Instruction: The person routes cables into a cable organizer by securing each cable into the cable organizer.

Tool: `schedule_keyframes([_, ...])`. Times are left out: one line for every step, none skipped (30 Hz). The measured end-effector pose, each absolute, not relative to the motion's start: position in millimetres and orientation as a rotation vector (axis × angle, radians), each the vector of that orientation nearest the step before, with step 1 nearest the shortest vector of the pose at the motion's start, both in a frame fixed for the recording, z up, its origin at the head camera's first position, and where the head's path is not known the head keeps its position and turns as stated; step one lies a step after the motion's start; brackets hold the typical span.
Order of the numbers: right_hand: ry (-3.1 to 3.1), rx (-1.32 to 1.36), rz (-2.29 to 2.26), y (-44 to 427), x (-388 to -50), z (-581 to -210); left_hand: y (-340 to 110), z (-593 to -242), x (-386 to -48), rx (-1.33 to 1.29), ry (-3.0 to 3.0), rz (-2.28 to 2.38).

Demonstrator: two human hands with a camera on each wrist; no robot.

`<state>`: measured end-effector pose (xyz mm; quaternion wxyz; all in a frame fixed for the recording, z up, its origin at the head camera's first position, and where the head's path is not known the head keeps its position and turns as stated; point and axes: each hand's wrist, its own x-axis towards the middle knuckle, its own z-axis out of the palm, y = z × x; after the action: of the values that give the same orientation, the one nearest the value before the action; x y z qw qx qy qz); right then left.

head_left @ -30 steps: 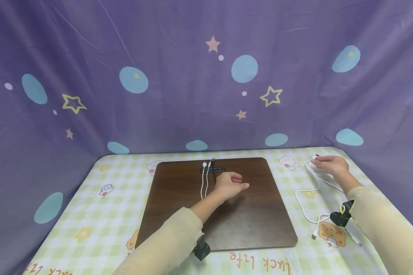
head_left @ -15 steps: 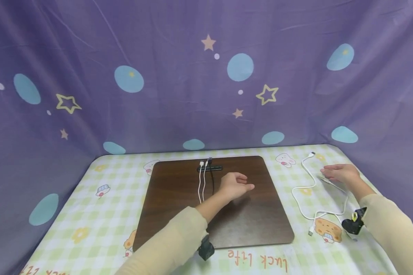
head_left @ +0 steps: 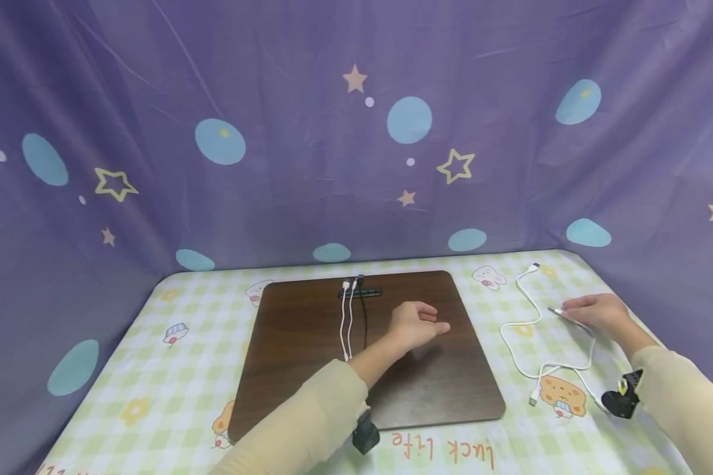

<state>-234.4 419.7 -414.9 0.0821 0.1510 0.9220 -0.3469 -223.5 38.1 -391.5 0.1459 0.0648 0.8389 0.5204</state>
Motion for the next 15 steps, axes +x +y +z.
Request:
schedule_keyframes([2.768, 0.442, -1.009, 420, -234, -415, 39, -391, -223, 0.187, 2.417, 1.5])
schedule_keyframes([2.778, 0.429, -0.987, 421, -233, -415, 41, -391, -223, 0.187, 2.418, 1.501])
schedule_keyframes([2.788, 0.419, -0.972, 421, -232, -416, 42, -391, -222, 0.187, 2.419, 1.499])
schedule_keyframes([2.797, 0.415, -0.958, 421, -231, -416, 43, -392, -222, 0.188, 2.419, 1.498])
schedule_keyframes([2.811, 0.409, -0.936, 421, -230, -416, 44, -392, -222, 0.188, 2.419, 1.497])
schedule_keyframes([2.823, 0.407, -0.913, 420, -230, -416, 45, -392, -221, 0.19, 2.419, 1.493])
schedule_keyframes([2.831, 0.398, -0.895, 420, -229, -416, 46, -393, -221, 0.191, 2.415, 1.494])
schedule_keyframes([2.847, 0.378, -0.864, 420, -228, -417, 47, -393, -220, 0.193, 2.416, 1.492])
schedule_keyframes([2.866, 0.359, -0.831, 420, -228, -417, 48, -394, -220, 0.195, 2.414, 1.493])
schedule_keyframes([2.878, 0.347, -0.808, 420, -227, -418, 49, -394, -220, 0.194, 2.412, 1.497])
schedule_keyframes([2.885, 0.336, -0.792, 420, -227, -418, 50, -395, -219, 0.196, 2.41, 1.499])
schedule_keyframes([2.889, 0.327, -0.781, 420, -226, -419, 52, -395, -219, 0.198, 2.41, 1.503])
schedule_keyframes([2.896, 0.319, -0.771, 421, -226, -419, 53, -396, -219, 0.199, 2.412, 1.506])
schedule_keyframes([2.902, 0.316, -0.769, 421, -226, -419, 54, -396, -218, 0.2, 2.412, 1.51])
schedule_keyframes([2.905, 0.323, -0.775, 421, -225, -419, 55, -396, -218, 0.203, 2.412, 1.516])
